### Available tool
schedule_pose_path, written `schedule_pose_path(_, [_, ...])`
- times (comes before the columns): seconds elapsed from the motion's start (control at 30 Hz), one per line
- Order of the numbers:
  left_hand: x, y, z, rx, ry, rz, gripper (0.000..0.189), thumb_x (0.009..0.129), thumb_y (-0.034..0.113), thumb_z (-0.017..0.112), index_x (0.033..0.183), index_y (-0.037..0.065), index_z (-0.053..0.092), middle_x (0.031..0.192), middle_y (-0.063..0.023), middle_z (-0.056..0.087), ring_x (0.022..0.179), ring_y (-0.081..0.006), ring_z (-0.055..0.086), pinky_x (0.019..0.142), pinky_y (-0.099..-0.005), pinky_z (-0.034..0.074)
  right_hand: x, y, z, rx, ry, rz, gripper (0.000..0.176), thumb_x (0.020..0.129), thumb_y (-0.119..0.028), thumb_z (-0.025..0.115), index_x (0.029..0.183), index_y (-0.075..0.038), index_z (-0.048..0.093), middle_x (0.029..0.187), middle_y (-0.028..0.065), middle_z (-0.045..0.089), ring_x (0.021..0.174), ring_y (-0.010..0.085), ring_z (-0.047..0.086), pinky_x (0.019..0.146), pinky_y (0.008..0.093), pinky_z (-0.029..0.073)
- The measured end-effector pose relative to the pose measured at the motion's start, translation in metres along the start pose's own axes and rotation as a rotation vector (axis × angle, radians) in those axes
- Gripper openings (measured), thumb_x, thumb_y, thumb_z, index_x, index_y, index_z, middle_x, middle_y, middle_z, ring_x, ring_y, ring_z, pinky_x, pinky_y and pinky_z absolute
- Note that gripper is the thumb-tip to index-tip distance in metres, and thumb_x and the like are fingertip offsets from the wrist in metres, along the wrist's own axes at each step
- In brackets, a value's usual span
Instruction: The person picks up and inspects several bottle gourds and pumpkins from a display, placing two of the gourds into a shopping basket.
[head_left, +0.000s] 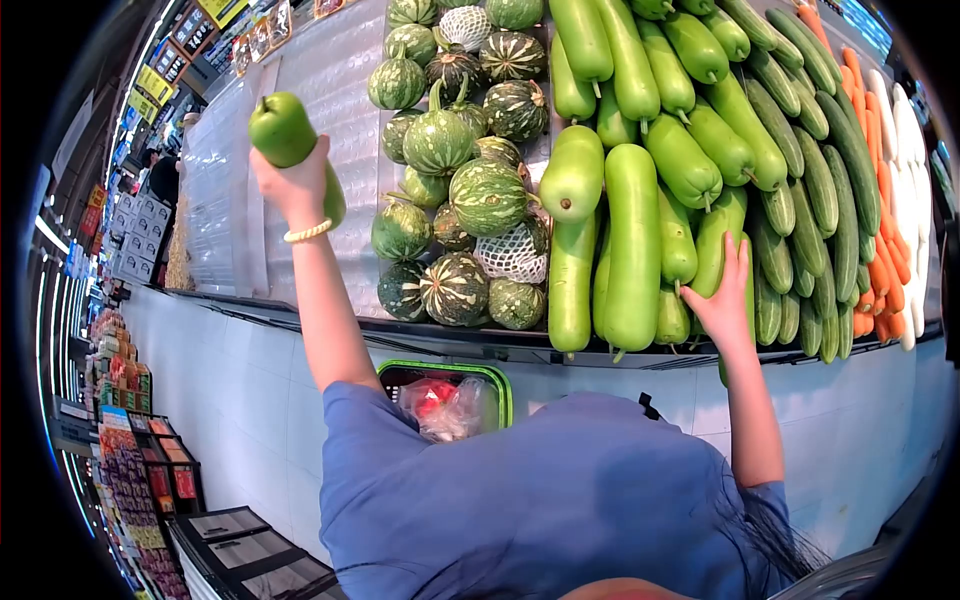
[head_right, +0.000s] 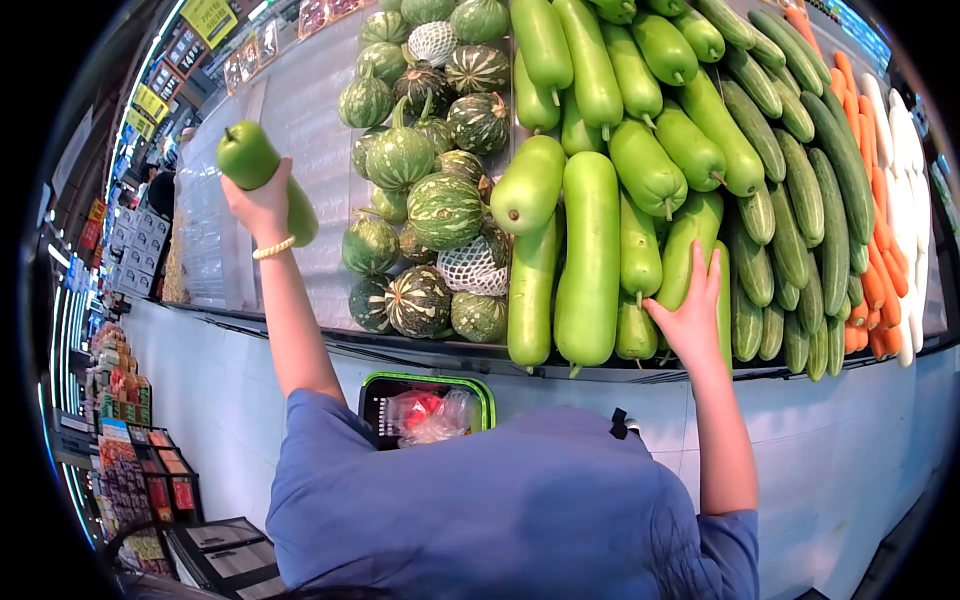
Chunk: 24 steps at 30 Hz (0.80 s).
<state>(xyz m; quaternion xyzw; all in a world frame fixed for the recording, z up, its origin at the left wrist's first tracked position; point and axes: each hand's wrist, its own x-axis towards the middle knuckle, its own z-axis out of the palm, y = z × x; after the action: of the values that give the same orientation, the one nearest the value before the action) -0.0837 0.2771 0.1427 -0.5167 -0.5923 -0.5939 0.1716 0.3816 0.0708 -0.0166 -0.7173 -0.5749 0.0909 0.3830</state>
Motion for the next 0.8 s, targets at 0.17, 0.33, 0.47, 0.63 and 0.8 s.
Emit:
schedule_pose_path(0.17, [0.022, -0.058, 0.025, -0.111, -0.183, -0.185, 0.066, 0.054, 0.028, 0.085, 0.105, 0.001, 0.055, 0.102, -0.0137, 0.063, 0.093, -0.0257, 0.062, 0.083, -0.0364, 0.049, 0.006, 0.002, -0.005, 0.004, 0.079, 0.007, 0.088, 0.066, -0.006, 0.068, 0.143, -0.010, 0.026, 0.144, 0.0209, 0.025, 0.136, 0.0339, 0.022, 0.110, 0.0417, 0.025])
schedule_pose_path(0.33, [0.007, -0.122, 0.063, 0.209, -0.471, -0.343, 0.053, 0.054, 0.029, 0.080, 0.094, 0.000, 0.062, 0.091, -0.0154, 0.066, 0.084, -0.0257, 0.064, 0.078, -0.0357, 0.050, 0.017, 0.018, -0.025, 0.619, 0.099, 0.134, 0.084, 0.066, 0.003, 0.060, 0.143, -0.010, 0.029, 0.139, 0.0135, 0.037, 0.121, 0.0238, 0.045, 0.100, 0.0344, 0.039])
schedule_pose_path(0.47, [-0.014, -0.176, 0.083, 0.216, -0.717, -0.514, 0.035, 0.056, 0.029, 0.076, 0.077, 0.002, 0.068, 0.077, -0.0104, 0.068, 0.068, -0.0203, 0.064, 0.067, -0.0337, 0.051, 0.006, 0.023, -0.050, 0.824, 0.125, 0.254, 0.082, 0.068, -0.003, 0.059, 0.144, -0.010, 0.029, 0.140, 0.0135, 0.036, 0.121, 0.0219, 0.045, 0.098, 0.0307, 0.039])
schedule_pose_path(0.63, [-0.041, -0.216, 0.084, 0.157, -0.770, -0.662, 0.045, 0.054, 0.029, 0.080, 0.084, -0.002, 0.067, 0.081, -0.0100, 0.066, 0.068, -0.0187, 0.062, 0.067, -0.0326, 0.050, -0.027, 0.014, -0.072, 1.159, 0.123, 0.293, 0.086, 0.066, -0.006, 0.058, 0.145, -0.008, 0.025, 0.138, 0.0157, 0.039, 0.122, 0.0243, 0.045, 0.101, 0.0332, 0.037])
schedule_pose_path(0.8, [-0.045, -0.228, 0.088, 0.137, -0.796, -0.680, 0.061, 0.058, 0.033, 0.082, 0.098, -0.006, 0.059, 0.089, -0.0132, 0.065, 0.075, -0.0209, 0.062, 0.069, -0.0329, 0.050, -0.066, 0.017, -0.087, 1.474, 0.144, 0.357, 0.098, 0.065, -0.029, 0.066, 0.146, -0.008, 0.017, 0.142, 0.0184, 0.033, 0.128, 0.0316, 0.039, 0.104, 0.0463, 0.036])
